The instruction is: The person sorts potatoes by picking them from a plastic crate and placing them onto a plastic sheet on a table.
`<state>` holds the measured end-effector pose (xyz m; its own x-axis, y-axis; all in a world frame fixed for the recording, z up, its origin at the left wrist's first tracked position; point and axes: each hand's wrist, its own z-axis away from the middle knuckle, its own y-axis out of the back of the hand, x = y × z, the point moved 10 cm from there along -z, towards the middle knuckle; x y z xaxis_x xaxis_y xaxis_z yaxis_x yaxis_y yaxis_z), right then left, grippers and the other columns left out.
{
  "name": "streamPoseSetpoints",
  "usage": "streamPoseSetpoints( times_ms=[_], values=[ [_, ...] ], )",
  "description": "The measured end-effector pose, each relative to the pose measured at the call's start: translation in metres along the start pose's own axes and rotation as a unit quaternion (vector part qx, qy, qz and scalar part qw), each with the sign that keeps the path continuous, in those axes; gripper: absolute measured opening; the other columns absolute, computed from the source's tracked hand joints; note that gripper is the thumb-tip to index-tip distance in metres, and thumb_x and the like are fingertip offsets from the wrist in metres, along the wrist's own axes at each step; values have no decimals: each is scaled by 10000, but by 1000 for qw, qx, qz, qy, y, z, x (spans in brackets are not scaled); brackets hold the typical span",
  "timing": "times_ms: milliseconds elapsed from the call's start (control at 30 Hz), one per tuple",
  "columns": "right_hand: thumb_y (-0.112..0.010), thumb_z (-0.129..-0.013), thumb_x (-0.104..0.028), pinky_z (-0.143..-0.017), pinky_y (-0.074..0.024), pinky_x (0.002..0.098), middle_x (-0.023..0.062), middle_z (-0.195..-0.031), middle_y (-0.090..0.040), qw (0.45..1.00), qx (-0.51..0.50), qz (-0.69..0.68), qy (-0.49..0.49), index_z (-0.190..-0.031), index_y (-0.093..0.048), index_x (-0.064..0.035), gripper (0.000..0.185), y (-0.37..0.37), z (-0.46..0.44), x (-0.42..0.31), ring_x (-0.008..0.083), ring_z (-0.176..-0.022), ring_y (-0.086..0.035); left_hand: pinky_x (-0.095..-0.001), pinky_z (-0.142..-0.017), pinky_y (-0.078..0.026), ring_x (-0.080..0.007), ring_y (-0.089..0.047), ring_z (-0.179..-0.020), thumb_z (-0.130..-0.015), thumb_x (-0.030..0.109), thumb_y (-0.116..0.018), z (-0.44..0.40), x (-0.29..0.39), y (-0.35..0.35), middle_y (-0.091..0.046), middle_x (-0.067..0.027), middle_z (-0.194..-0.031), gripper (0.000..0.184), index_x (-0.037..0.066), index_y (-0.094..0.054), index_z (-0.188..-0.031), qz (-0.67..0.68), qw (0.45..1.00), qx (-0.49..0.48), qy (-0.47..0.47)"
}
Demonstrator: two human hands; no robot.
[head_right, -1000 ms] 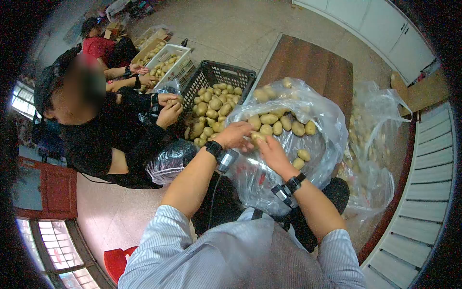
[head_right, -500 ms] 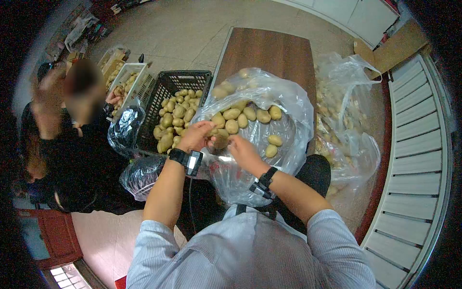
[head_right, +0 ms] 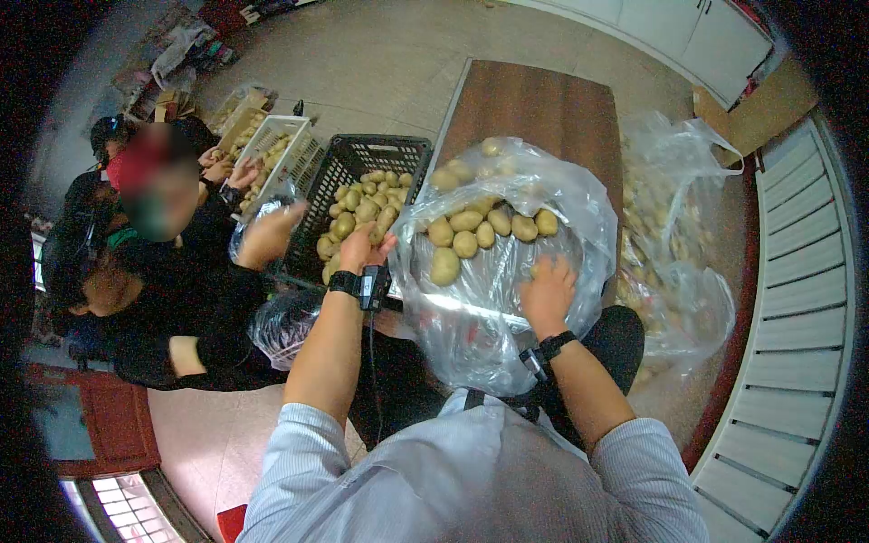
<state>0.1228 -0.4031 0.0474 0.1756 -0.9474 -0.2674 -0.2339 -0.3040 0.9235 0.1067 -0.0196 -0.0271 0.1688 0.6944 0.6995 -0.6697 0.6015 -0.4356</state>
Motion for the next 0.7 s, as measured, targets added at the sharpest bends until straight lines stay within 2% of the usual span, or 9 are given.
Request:
streamPoseSetpoints(
  times_ms=[133,233,300,367,433,467,600,667,700],
  values=[
    [-645,-736,-165,-869,-449,479,160,-1223,-482,994,-89,-26,-54,-1216,-479,-93,512,-30,0,18,390,-1089,-500,-367,-600,-569,-308,-625,-770,-901,131,-502,31,33,10,-528,-174,-1018,195,-61,-520,-928,-110,990,56,-64],
    [-631,-768,-141,-860,-453,488,156,-1226,-483,985,-152,-41,-65,-1226,-475,-114,484,-51,1,22,393,-1070,-522,-343,-560,-570,-295,-636,-787,-882,116,-500,2,43,35,-524,-179,-986,209,-89,-515,-850,-267,943,16,-197],
    [-621,-786,-136,-839,-463,487,147,-1202,-502,990,-130,-22,-45,-1200,-492,-109,434,-56,-1,19,382,-1029,-548,-352,-577,-574,-289,-630,-764,-874,108,-502,-36,41,60,-517,-155,-978,179,-64,-518,-829,-434,854,8,-286],
    [-625,-787,-128,-835,-466,482,148,-1192,-507,991,-129,-24,-29,-1183,-504,-108,415,-58,-2,16,378,-1019,-553,-361,-593,-580,-282,-621,-745,-863,82,-492,-96,25,97,-498,-124,-969,136,-41,-512,-808,-591,704,-3,-394],
    [-629,-787,-119,-831,-469,477,149,-1182,-511,991,-130,-25,-14,-1166,-516,-108,396,-58,-3,11,375,-1009,-557,-327,-633,-476,-189,-508,-672,-741,236,-767,-89,22,96,-547,-79,-725,332,18,-539,-847,-689,624,64,-363],
    [-630,-788,-115,-860,-450,471,152,-1179,-500,988,-145,-42,-20,-1180,-509,-104,411,-61,-3,11,374,-1036,-538,-327,-633,-476,-189,-508,-672,-741,236,-767,-76,26,89,-547,-79,-725,332,18,-539,-847,-689,624,65,-363],
    [-638,-778,-64,-878,-442,449,173,-1174,-504,987,-125,-96,-18,-1190,-516,-90,430,-54,-4,6,374,-1034,-531,-331,-606,-457,-171,-503,-691,-741,232,-770,-49,40,87,-554,-76,-745,325,27,-551,-867,-451,836,55,-308],
    [-631,-787,-59,-894,-431,441,180,-1173,-500,986,-99,-133,11,-1205,-506,-72,436,-46,-7,-3,378,-1049,-519,-332,-600,-454,-179,-499,-680,-739,229,-771,-54,36,95,-552,-80,-742,317,28,-556,-857,-370,889,51,-265],
    [-624,-795,-54,-910,-419,432,187,-1173,-496,982,-72,-169,41,-1219,-495,-55,443,-39,-7,-10,382,-1064,-506,-339,-599,-454,-201,-509,-662,-738,247,-768,-53,44,88,-559,-94,-724,320,24,-561,-836,-549,748,77,-365]
  ],
)
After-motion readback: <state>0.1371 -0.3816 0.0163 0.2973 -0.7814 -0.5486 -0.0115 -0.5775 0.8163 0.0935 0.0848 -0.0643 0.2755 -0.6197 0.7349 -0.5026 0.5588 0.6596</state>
